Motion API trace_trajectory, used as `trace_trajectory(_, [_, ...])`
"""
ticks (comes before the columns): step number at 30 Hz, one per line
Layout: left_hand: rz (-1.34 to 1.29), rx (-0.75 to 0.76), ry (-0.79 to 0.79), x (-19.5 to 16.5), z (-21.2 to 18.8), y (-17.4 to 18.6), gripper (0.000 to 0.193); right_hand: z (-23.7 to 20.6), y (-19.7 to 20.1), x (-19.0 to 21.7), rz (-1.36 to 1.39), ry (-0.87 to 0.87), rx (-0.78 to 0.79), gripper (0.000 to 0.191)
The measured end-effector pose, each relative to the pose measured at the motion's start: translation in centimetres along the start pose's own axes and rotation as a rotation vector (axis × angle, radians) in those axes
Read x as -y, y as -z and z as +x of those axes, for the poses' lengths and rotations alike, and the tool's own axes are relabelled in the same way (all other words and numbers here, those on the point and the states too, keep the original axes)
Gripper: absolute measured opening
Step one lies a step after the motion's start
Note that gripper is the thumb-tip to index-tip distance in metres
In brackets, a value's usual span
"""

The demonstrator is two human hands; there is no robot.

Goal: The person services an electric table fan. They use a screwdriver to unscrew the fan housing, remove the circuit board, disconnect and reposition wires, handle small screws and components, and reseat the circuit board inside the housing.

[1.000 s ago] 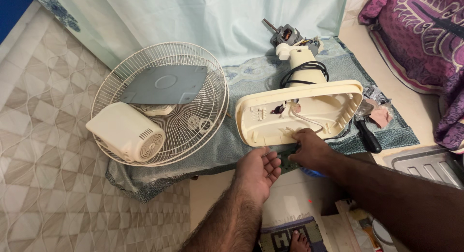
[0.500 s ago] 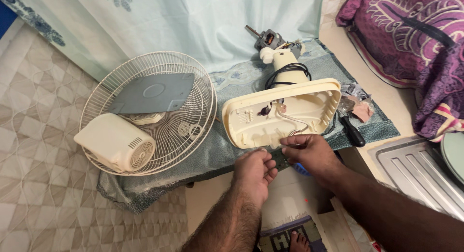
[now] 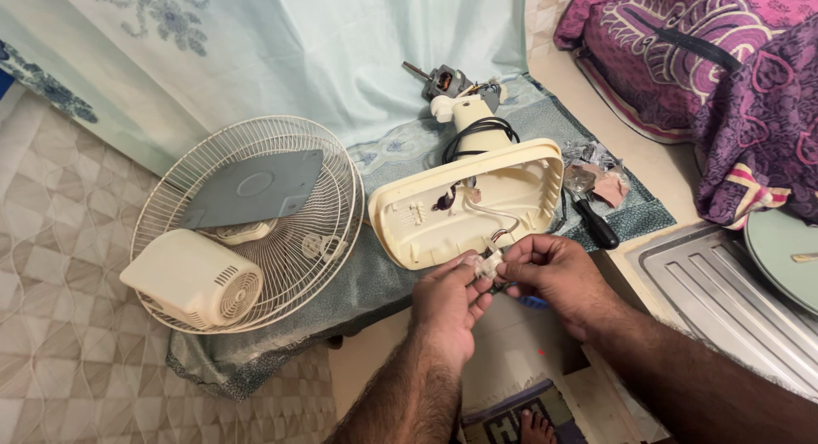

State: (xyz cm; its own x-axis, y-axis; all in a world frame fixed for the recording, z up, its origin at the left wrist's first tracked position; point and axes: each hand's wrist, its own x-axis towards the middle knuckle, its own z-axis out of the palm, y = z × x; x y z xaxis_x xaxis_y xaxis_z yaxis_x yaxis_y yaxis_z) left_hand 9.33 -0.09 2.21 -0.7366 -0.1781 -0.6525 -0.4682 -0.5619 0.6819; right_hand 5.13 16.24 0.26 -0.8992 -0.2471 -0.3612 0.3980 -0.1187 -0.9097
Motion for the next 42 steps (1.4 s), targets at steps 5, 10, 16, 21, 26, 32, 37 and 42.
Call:
trace_trajectory(5, [-0.01, -0.057, 0.001, 0.4, 0.0, -0.4, 0.023, -0.4, 0.6, 0.0, 0.088, 0.011, -0.022, 0.008])
trace_trajectory(10, [-0.017, -0.06, -0.006, 0.7, -0.1, -0.2, 0.024, -0.7, 1.5, 0.2, 0.102, -0.01, -0.037, 0.015])
trace_trajectory(16, [-0.013, -0.055, -0.014, 1.1, -0.1, -0.7, 0.026, -1.1, 1.6, 0.6, 0.112, -0.025, -0.03, 0.018])
trace_trajectory(21, [-0.003, -0.006, -0.024, 0.9, -0.6, -1.5, 0.025, -1.6, 1.4, 1.1, 0.071, -0.071, -0.027, 0.017])
trace_trajectory(26, [0.066, 0.064, -0.025, 0.5, -1.5, -2.5, 0.025, -1.8, 1.2, 1.4, 0.069, -0.068, 0.013, 0.015])
trace_trajectory(32, [0.09, 0.135, -0.007, 0.6, -1.2, -3.6, 0.025, -1.8, 1.8, 1.5, 0.029, -0.015, -0.003, 0.015])
trace_trajectory(37, [0.117, 0.178, 0.03, 1.1, -0.6, -4.2, 0.028, -1.6, 2.5, 1.4, 0.038, -0.001, -0.104, 0.014])
trace_trajectory(42, [0.202, 0.195, -0.003, 1.9, 0.2, -4.4, 0.026, -1.3, 3.2, 1.3, 0.058, 0.016, -0.109, 0.017])
